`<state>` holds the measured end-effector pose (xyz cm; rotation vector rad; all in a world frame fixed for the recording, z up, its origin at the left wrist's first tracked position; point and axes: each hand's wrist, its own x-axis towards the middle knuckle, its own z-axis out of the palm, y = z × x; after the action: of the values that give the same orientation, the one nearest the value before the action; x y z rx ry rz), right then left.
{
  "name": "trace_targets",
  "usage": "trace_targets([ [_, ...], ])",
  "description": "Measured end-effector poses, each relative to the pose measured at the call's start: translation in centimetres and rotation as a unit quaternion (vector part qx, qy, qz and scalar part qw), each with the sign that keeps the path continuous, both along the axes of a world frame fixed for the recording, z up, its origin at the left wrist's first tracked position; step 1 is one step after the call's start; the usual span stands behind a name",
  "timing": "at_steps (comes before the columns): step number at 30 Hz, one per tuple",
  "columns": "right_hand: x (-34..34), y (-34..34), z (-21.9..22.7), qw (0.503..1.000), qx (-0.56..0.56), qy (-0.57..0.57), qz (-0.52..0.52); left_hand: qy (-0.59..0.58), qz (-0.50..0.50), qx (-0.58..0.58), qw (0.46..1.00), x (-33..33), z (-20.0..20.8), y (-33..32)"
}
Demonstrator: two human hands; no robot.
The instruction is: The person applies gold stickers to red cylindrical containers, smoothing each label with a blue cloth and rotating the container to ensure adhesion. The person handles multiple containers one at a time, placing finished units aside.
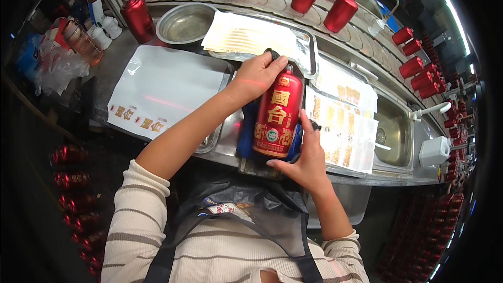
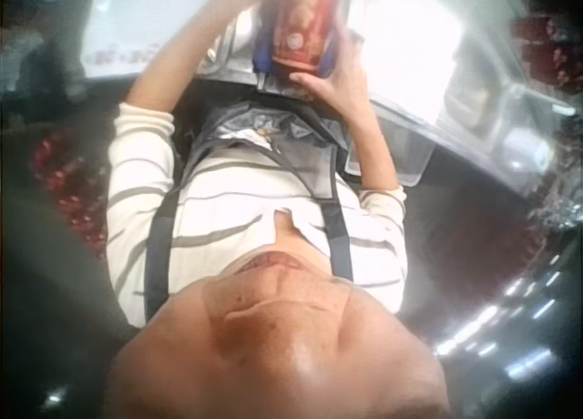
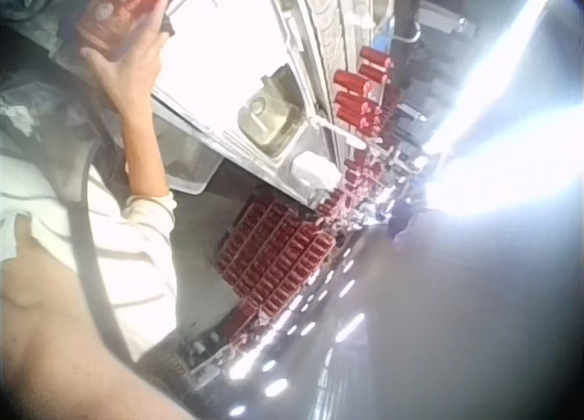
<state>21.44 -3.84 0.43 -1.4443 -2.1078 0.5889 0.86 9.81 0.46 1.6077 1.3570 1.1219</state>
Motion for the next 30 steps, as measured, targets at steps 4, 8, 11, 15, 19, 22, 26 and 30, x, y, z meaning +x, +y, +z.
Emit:
trace_targets([
  [4,-2.1,1.5,-1.8,0.999,0.03,0.02,0.007,-0.005,0.008,-0.106,0.994,0.9,0.0,0.7],
  [8,-2.7,-0.6,-1.7,0.976,-0.05,0.204,0.049,0.109,-0.028,0.089,0.99,0.9,-3.6,1.7],
  [11,-1.9,-3.8,-0.1,0.957,-0.12,0.245,0.098,-0.121,0.002,-0.054,0.991,-2.1,0.4,-3.8],
  [15,-3.1,-3.5,0.5,0.945,-0.126,0.155,0.26,-0.171,-0.067,-0.017,0.983,-13.0,3.3,-14.6],
  [19,-9.9,-1.9,3.0,0.908,-0.011,-0.041,0.417,0.053,0.171,0.039,0.983,-17.3,9.3,-29.0],
  [22,-12.8,-1.4,3.3,0.909,-0.033,0.008,0.416,0.217,0.366,0.118,0.897,-17.7,9.1,-39.5],
  [26,-12.9,-1.3,3.1,0.913,-0.168,0.121,0.352,0.342,0.631,-0.075,0.692,-19.0,5.5,-53.8],
  [30,-10.8,2.3,2.0,0.907,-0.167,0.117,0.368,0.424,0.748,-0.182,0.478,-20.7,0.8,-67.4],
])
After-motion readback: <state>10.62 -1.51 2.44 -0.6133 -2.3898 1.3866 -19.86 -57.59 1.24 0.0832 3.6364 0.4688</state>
